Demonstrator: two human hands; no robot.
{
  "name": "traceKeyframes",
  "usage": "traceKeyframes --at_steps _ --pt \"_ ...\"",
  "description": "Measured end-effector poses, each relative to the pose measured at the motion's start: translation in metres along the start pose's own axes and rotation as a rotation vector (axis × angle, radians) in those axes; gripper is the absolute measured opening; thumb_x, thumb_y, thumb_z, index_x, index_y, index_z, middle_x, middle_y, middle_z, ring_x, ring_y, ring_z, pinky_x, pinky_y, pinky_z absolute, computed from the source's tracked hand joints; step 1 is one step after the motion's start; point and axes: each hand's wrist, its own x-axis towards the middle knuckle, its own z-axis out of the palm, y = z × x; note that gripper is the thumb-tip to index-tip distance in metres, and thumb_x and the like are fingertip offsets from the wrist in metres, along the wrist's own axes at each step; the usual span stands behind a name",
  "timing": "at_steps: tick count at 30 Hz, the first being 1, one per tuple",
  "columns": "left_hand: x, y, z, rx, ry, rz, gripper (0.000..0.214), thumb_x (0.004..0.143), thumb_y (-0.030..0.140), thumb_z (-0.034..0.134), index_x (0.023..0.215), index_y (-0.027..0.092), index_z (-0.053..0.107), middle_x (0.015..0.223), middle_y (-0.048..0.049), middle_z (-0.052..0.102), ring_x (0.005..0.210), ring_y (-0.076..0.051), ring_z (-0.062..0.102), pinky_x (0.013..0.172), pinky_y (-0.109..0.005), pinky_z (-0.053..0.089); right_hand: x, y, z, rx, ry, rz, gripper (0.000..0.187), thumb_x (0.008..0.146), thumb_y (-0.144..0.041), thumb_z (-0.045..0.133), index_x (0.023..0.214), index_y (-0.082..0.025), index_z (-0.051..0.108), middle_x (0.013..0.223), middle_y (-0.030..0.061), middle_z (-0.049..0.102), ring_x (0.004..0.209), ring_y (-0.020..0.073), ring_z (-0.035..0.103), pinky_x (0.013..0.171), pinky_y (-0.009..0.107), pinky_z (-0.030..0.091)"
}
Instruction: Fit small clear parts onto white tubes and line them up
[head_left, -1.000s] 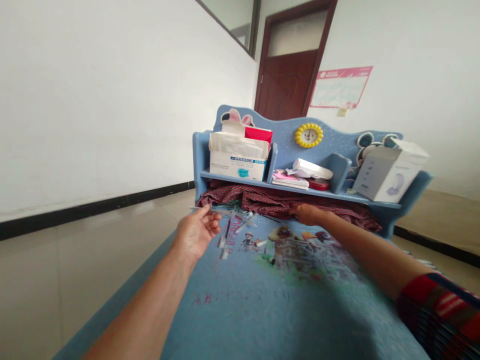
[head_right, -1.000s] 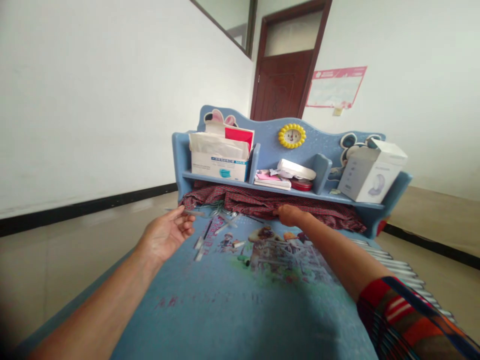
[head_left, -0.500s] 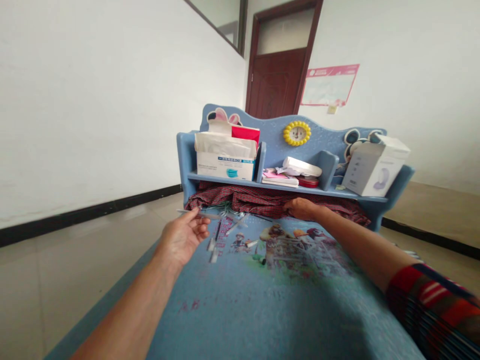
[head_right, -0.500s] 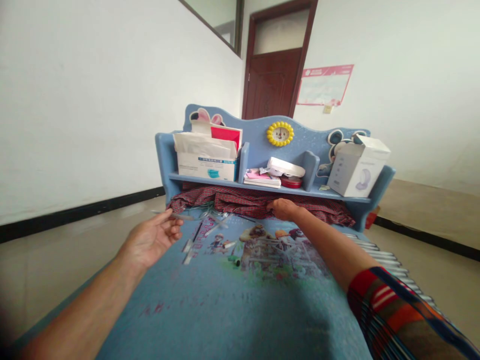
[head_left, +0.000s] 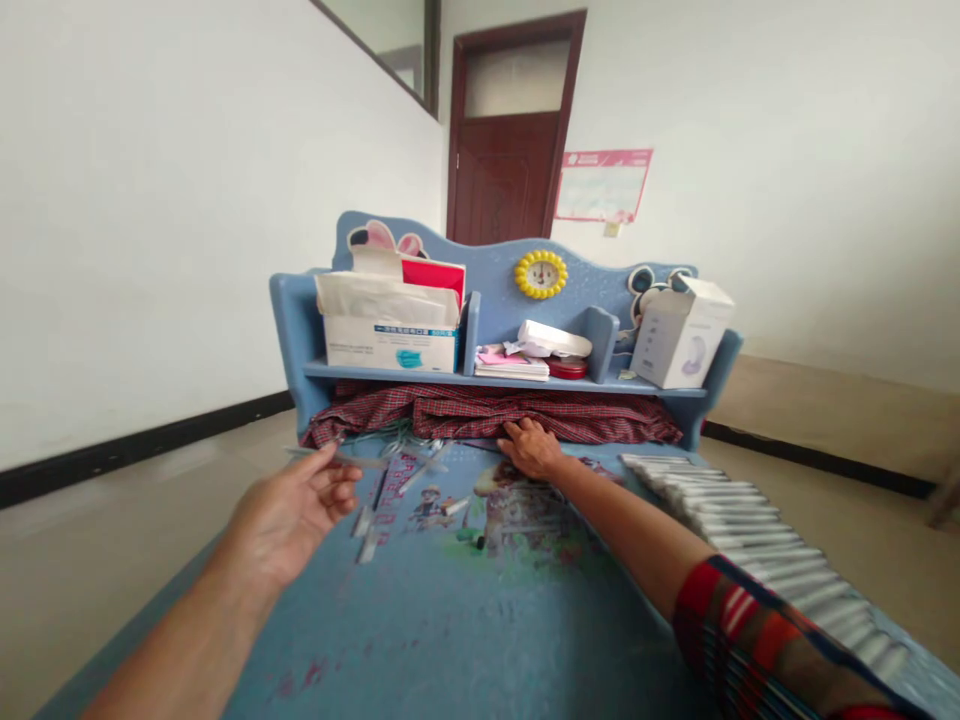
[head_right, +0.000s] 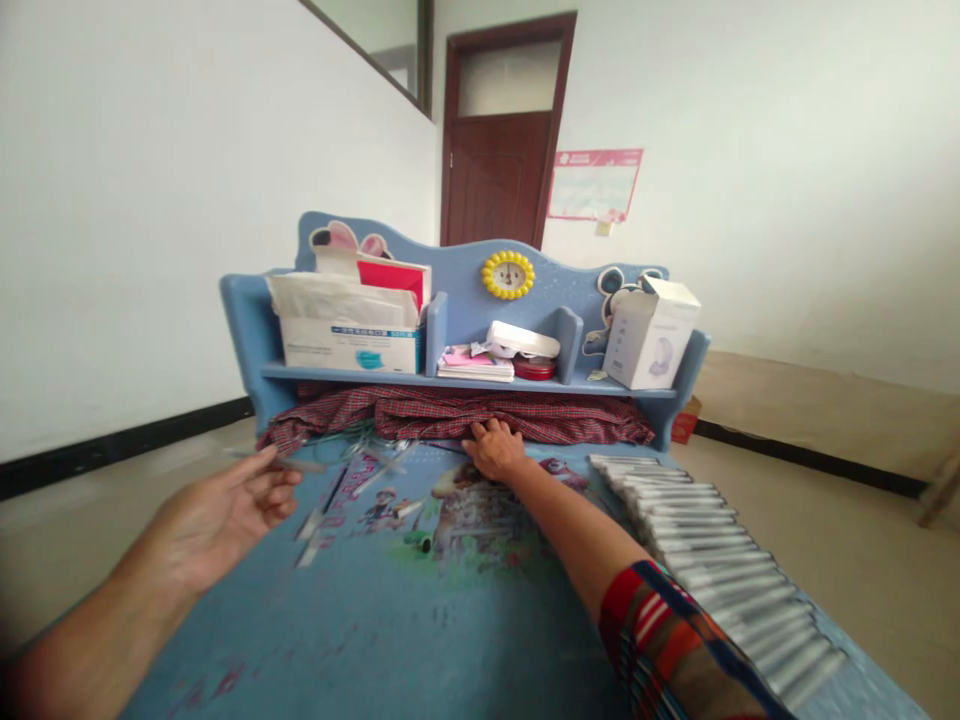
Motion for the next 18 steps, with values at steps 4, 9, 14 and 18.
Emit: traceKeyframes --at_steps 4,9,14,18 --pt "0.002 -0.001 -0.001 0.01 -0.01 0.017 0.014 0.078 0.011 0.047 0.065 0.014 0.051 0.048 -0.0025 0.056 0.035 -0.008 0.045 0.035 -0.019 0.04 -0.001 0.002 -0.003 0.009 -0.043 0.014 0.051 0.087 -0.054 0.018 0.118 -0.024 0.045 0.117 0.0116 0.05 0.103 0.026 0.05 0.078 0.042 0.042" --pt "0.0 0.0 0.002 0.014 -0.029 0.008 0.013 0.077 0.011 0.047 0.065 0.013 0.05 0.047 -0.0023 0.055 0.035 -0.009 0.045 0.034 -0.019 0.039 -0.007 0.031 -0.01 -0.074 -0.144 0.048 0.043 0.087 -0.045 0.032 0.106 -0.016 0.057 0.105 0.0156 0.06 0.098 0.025 0.056 0.079 0.036 0.044" --pt "-0.002 0.0 0.002 0.006 -0.022 0.015 0.011 0.076 0.011 0.049 0.065 0.013 0.05 0.047 -0.0028 0.056 0.035 -0.01 0.046 0.034 -0.019 0.039 -0.012 0.079 -0.021 -0.199 -0.229 0.083 0.031 0.08 -0.019 0.044 0.107 -0.017 0.06 0.105 0.0138 0.062 0.096 0.0261 0.059 0.076 0.036 0.047" --pt "0.0 -0.002 0.0 0.0 -0.038 0.026 0.009 0.076 0.011 0.049 0.067 0.013 0.05 0.049 -0.0035 0.056 0.036 -0.01 0.046 0.035 -0.019 0.039 -0.013 0.106 -0.032 -0.253 -0.222 0.006 0.05 0.077 -0.007 0.04 0.125 -0.02 0.046 0.109 0.013 0.061 0.097 0.0239 0.059 0.078 0.035 0.046"
